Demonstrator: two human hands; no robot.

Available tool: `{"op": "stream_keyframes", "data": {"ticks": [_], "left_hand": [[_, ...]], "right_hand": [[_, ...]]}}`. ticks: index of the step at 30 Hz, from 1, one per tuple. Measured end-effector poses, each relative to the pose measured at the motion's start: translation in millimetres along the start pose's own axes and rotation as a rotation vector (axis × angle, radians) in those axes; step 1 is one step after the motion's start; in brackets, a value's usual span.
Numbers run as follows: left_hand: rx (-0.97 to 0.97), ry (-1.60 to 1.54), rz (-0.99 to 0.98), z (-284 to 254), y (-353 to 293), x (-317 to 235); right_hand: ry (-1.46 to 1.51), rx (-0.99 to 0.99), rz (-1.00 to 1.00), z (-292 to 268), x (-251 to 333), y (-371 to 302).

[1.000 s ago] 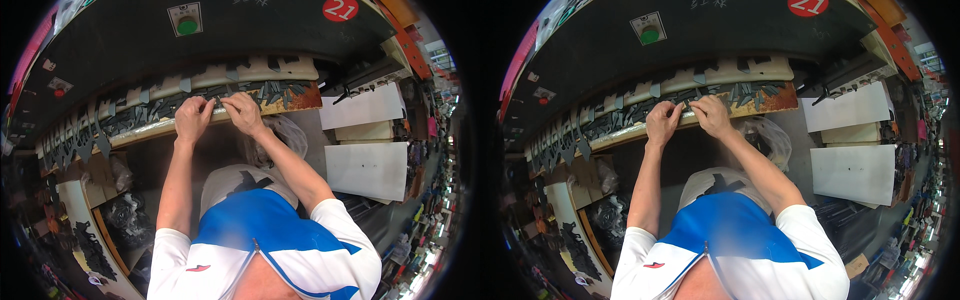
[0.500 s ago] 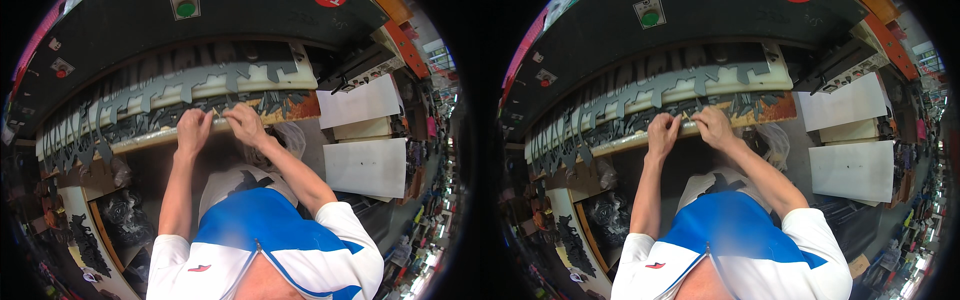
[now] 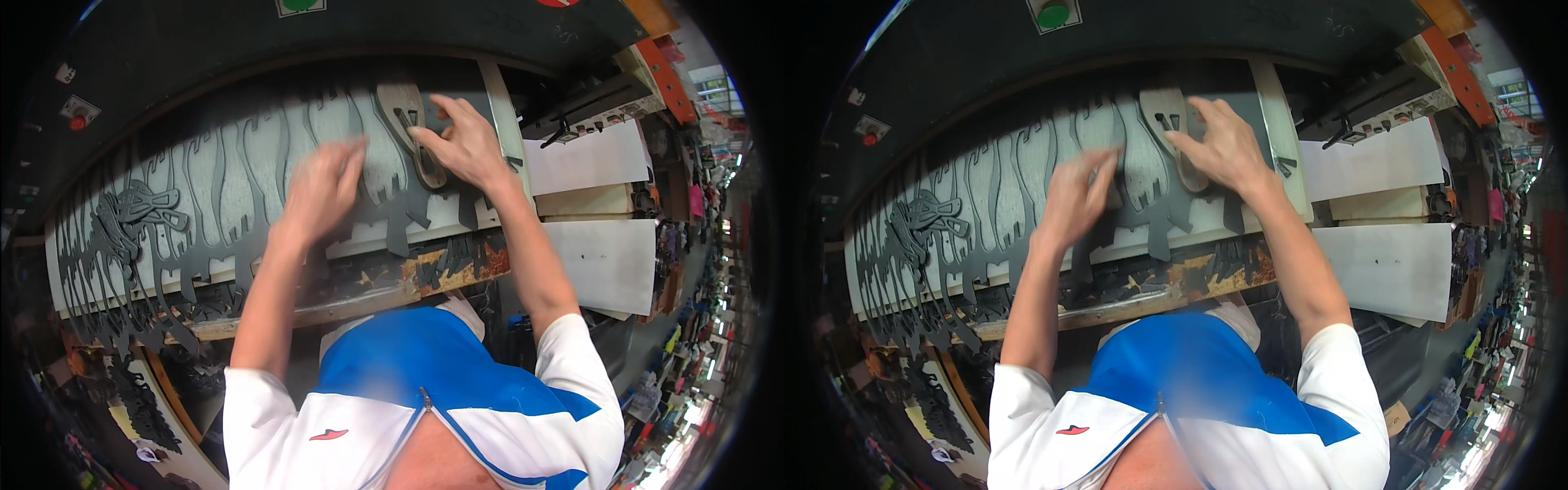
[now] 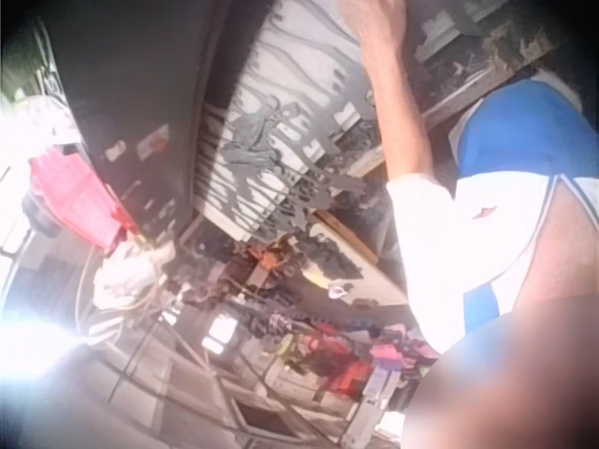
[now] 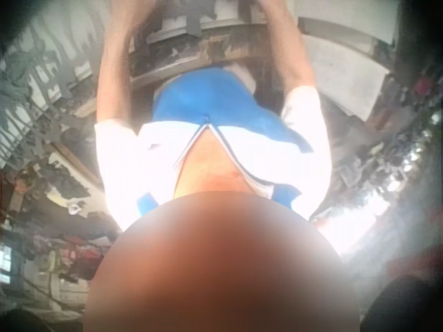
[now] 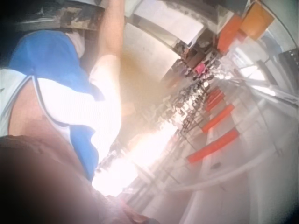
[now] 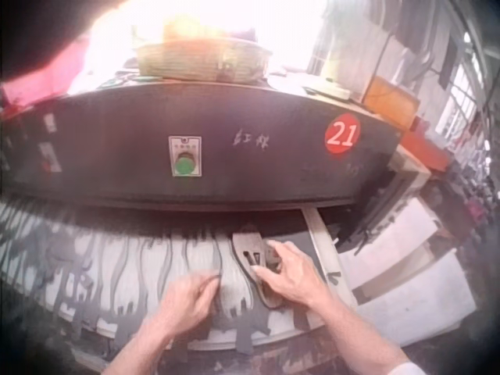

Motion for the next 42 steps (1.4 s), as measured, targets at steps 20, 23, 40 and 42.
{"op": "stream_keyframes", "data": {"ticks": [20,23,40,42], "left_hand": [[0.094,0.023,-0.063,61.7,75.0,28.5],[0.244,-0.561,-0.288,63.7,39.4,-41.0],[-0.876,-0.845,-0.78,-61.5,27.6,66.9],[-0.93,-0.532,-0.658,-139.2,15.0,127.8]], "right_hand": [[0.323,-0.245,-0.003,-63.4,38.5,-35.0],[0.356,-0.304,-0.067,-67.3,46.1,-50.3],[0.666,-0.291,-0.199,-101.3,44.5,-76.3],[0.46,-0.142,-0.279,-118.8,42.5,-57.8]]}}
Point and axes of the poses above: each hand's wrist, its own y-axis towards the middle knuckle, its own z-axis out of the palm, x = y × z, the point moved 2 cm from there along y, towards the middle knuckle, and after that the axes turned 13 degrees about -x, right-handed, at the moved point
